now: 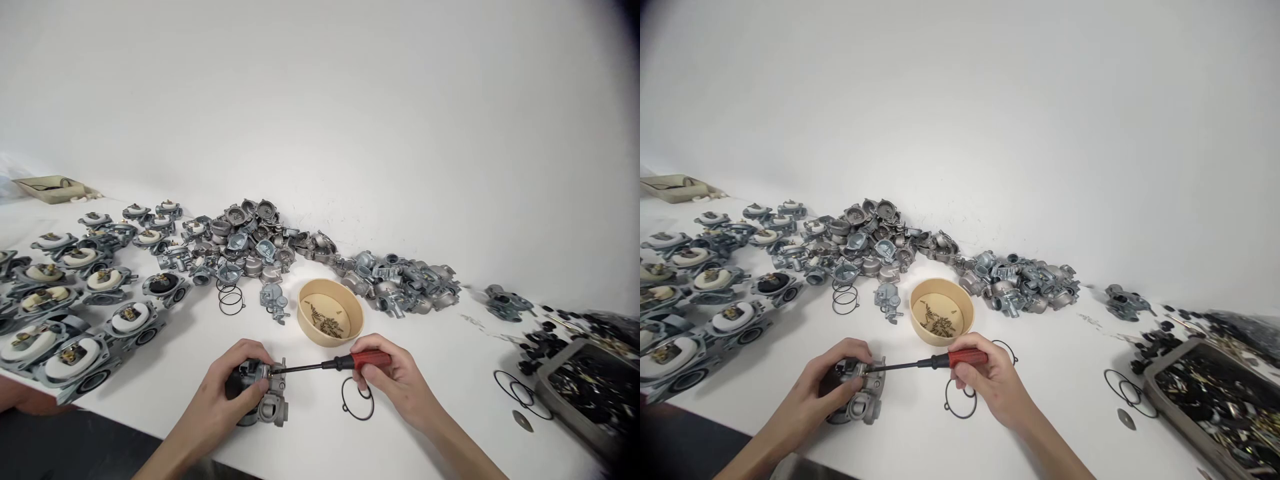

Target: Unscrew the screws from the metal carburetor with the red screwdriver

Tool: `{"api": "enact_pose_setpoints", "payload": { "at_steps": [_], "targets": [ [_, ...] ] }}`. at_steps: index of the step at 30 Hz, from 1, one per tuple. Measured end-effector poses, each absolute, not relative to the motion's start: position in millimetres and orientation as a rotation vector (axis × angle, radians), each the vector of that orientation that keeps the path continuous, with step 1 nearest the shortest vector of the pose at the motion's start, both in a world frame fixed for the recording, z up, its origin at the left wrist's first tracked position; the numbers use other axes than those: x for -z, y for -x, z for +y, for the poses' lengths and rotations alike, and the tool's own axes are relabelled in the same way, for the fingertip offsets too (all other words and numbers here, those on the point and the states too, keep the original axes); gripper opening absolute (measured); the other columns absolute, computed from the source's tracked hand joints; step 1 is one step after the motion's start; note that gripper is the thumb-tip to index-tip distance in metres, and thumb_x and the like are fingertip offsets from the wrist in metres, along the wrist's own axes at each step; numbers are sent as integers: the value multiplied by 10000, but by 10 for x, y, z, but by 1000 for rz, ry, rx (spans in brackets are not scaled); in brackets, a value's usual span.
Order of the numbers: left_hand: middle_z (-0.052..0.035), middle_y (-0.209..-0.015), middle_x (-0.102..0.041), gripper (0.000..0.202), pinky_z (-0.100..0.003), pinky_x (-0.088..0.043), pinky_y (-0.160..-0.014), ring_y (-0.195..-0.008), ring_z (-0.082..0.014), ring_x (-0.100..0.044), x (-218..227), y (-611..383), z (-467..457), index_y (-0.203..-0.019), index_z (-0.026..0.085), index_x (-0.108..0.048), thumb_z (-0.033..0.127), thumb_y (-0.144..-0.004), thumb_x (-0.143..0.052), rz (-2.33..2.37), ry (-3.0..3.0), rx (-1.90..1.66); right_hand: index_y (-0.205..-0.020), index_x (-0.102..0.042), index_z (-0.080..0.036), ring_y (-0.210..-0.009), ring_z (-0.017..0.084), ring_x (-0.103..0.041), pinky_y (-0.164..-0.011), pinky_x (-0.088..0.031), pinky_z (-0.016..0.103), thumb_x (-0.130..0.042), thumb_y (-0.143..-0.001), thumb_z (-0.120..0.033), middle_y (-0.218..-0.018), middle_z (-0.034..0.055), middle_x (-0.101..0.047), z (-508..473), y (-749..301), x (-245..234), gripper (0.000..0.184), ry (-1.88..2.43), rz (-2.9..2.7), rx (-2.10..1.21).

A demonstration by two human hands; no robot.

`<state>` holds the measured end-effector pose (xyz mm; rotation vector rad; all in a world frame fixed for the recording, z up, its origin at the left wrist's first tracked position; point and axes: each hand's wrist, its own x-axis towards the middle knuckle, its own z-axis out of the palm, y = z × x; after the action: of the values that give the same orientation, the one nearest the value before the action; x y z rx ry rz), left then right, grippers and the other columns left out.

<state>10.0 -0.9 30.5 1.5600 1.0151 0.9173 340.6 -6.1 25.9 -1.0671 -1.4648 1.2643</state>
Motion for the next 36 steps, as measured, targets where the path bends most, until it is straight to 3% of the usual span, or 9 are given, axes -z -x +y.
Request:
{"api": "enact_pose_setpoints", "payload": {
  "at_steps": [36],
  "targets": [
    [-43,-1108,-635,75,-314,-422,-921,-1041,-255,-604,-233,-72,11,-981,270,-712,332,-944,-733,984,-1516,-997,-1079,-724,-208,-629,140,-628,-609,-558,253,-746,-982,-446,-742,18,-681,-54,-3418,-300,258,972,-1496,-1270]
  ]
}}
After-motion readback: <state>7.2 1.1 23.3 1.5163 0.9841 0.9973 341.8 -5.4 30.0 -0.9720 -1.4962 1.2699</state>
